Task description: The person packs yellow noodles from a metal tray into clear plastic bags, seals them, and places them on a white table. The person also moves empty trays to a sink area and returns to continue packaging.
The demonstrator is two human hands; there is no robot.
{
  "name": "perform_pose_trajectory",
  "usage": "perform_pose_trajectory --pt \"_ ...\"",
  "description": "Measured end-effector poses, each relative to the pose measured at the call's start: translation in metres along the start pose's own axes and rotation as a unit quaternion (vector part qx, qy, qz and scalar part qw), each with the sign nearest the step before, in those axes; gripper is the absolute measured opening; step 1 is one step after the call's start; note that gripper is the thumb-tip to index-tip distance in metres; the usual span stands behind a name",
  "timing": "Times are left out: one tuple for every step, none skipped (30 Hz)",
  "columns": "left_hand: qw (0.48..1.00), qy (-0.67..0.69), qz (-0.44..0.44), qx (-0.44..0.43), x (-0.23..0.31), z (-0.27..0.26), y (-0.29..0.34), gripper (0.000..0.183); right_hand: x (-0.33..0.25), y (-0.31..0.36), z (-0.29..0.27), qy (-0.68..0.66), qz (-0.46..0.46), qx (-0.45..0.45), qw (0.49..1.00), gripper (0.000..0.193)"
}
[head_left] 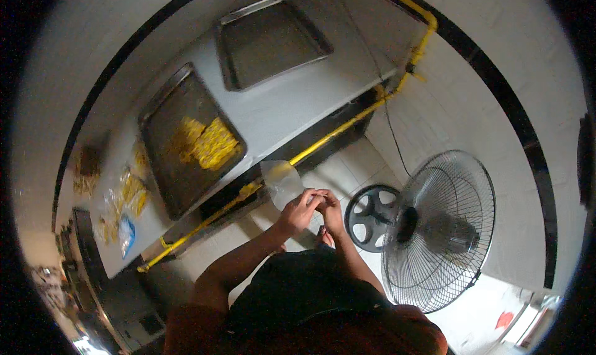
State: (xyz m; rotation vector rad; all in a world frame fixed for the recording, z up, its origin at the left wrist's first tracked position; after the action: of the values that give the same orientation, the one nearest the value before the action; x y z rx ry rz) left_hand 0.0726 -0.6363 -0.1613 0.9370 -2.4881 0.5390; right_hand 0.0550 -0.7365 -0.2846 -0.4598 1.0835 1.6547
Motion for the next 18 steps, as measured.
perform_pose_trajectory --pt "0.999 -0.02 0.002 0.034 -0.006 -0.012 0.015 0.025 0.003 0.003 0.008 -0.103 0.042 -0.038 0.993 0.025" --pt "0.997 -0.041 0.002 0.068 -0.014 -0.024 0.034 0.025 0.007 0.0 0.005 -0.151 0.109 -0.05 0.981 0.032" --pt "0.993 -0.064 0.005 0.1 -0.024 -0.037 0.052 0.024 0.009 -0.004 0.001 -0.2 0.172 -0.053 0.963 0.04" --pt "0.986 -0.133 -0.021 0.1 -0.035 -0.051 0.072 0.021 -0.017 0.004 0.027 -0.208 0.207 -0.092 0.952 0.036" --pt "0.979 -0.153 -0.028 0.132 -0.041 -0.071 0.091 0.019 -0.034 0.013 0.055 -0.216 0.242 -0.128 0.937 0.032" --pt "0.971 -0.171 -0.031 0.163 -0.048 -0.094 0.104 0.017 -0.036 0.012 0.075 -0.203 0.26 -0.142 0.933 0.03" --pt "0.962 -0.19 -0.036 0.194 -0.052 -0.114 0.121 0.015 -0.034 0.012 0.096 -0.188 0.281 -0.157 0.928 0.028" --pt "0.961 -0.15 -0.089 0.215 -0.062 -0.126 0.139 0.012 -0.031 0.013 0.119 -0.175 0.301 -0.17 0.922 0.026" --pt "0.961 -0.073 -0.125 0.237 -0.068 -0.137 0.16 0.011 -0.032 0.014 0.143 -0.15 0.266 -0.186 0.934 0.024" --pt "0.954 0.004 -0.156 0.257 -0.074 -0.151 0.181 0.01 -0.032 0.016 0.171 -0.128 0.228 -0.203 0.944 0.024" --pt "0.941 0.082 -0.182 0.275 -0.082 -0.164 0.201 0.01 -0.034 0.02 0.201 -0.107 0.189 -0.219 0.951 0.023" --pt "0.887 0.246 -0.206 0.333 -0.094 -0.171 0.225 0.011 -0.034 0.033 0.232 -0.112 0.175 -0.245 0.947 0.023" --pt "0.805 0.401 -0.221 0.378 -0.104 -0.175 0.247 0.011 -0.029 0.041 0.258 0.01 0.151 -0.271 0.951 0.02" --pt "0.696 0.544 -0.225 0.41 -0.112 -0.178 0.265 0.012 -0.024 0.047 0.283 0.131 0.124 -0.293 0.939 0.017" --pt "0.621 0.624 -0.221 0.42 -0.114 -0.187 0.279 0.013 -0.015 0.052 0.3 0.251 0.095 -0.307 0.913 0.014" --pt "0.541 0.696 -0.216 0.42 -0.114 -0.203 0.287 0.014 0.007 0.039 0.301 0.387 0.069 -0.266 0.88 0.019" --pt "0.454 0.761 -0.207 0.415 -0.11 -0.217 0.294 0.014 0.024 0.034 0.302 0.292 0.139 -0.273 0.906 0.021" --pt "0.399 0.782 -0.184 0.443 -0.104 -0.234 0.301 0.015 0.038 0.031 0.316 0.192 0.208 -0.278 0.918 0.022"
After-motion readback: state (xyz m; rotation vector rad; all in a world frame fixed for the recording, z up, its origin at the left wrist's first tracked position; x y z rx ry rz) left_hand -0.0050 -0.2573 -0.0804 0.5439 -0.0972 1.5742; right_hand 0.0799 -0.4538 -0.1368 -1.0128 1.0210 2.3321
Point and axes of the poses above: each hand's wrist, its own y-axis away from the middle knuckle, its own z-axis out of the palm, x = y × z, the point moved 5 cm from there along -y, towards the middle knuckle, and after that the axes turned 8 degrees about z, right-handed, at the moved point
